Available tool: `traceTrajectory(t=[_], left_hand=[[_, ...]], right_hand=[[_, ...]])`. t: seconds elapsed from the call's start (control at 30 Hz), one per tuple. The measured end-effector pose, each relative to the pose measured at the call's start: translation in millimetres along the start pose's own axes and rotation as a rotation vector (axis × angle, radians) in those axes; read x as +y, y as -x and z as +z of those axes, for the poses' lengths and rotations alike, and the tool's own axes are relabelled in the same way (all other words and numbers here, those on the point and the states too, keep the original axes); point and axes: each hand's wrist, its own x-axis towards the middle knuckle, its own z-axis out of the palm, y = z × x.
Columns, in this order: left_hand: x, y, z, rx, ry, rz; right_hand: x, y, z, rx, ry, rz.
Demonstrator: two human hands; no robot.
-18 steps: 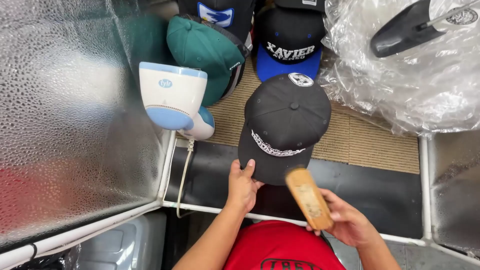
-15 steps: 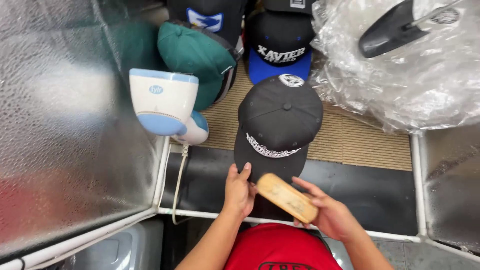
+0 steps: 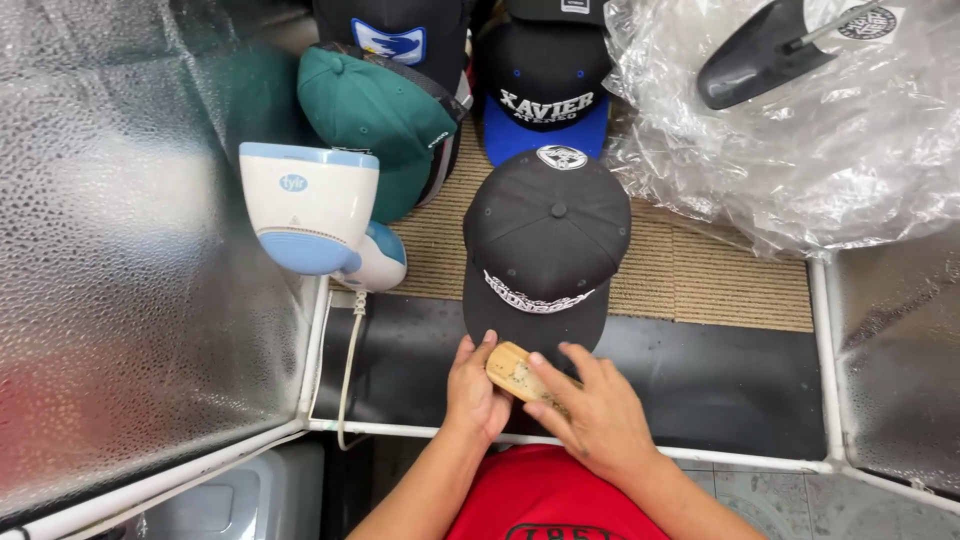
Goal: The person cleans a black baseball cap using a small brush by hand, and then places the cap inside a clear plastic bag.
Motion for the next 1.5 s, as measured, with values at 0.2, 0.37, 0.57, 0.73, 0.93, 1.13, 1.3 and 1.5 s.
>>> traceTrajectory(t=[0.2,0.37,0.57,0.73,0.93,1.13,1.3,1.5], left_hand=[[3,1,-7,-0.053,0.014,-0.044],[17,25,4,-0.165,-0.021,-0.076],[11,29,8,-0.153,-0.090,-0.082],[7,20,-12,-0.180,-0.184,-0.069],[-13,-5,-38,-0.432,-0.101,-0.049],[-17,-11,-46,-0.379,-0.137,-0.026],[-20,-6,-59,-0.273,-0.161,0.010],[2,24,-30,-0.253,-0.279,-0.010]], right_hand=[[9,-5,13,0.003,0.023,-0.173],[132,44,0,-0.006,0.087,0.413],[66,29,-20,-0.023,-0.277,0.583],[87,27,-9,-0.128,-0.185,0.767],[-1,-16,-12,0.069,-0.075,-0.059],[-65,-96,-60,0.142,0.054,-0.366],[-34,-158,-73,-0.349,0.459,-0.468],[57,-204,-101,0.263,0.438,-0.159]])
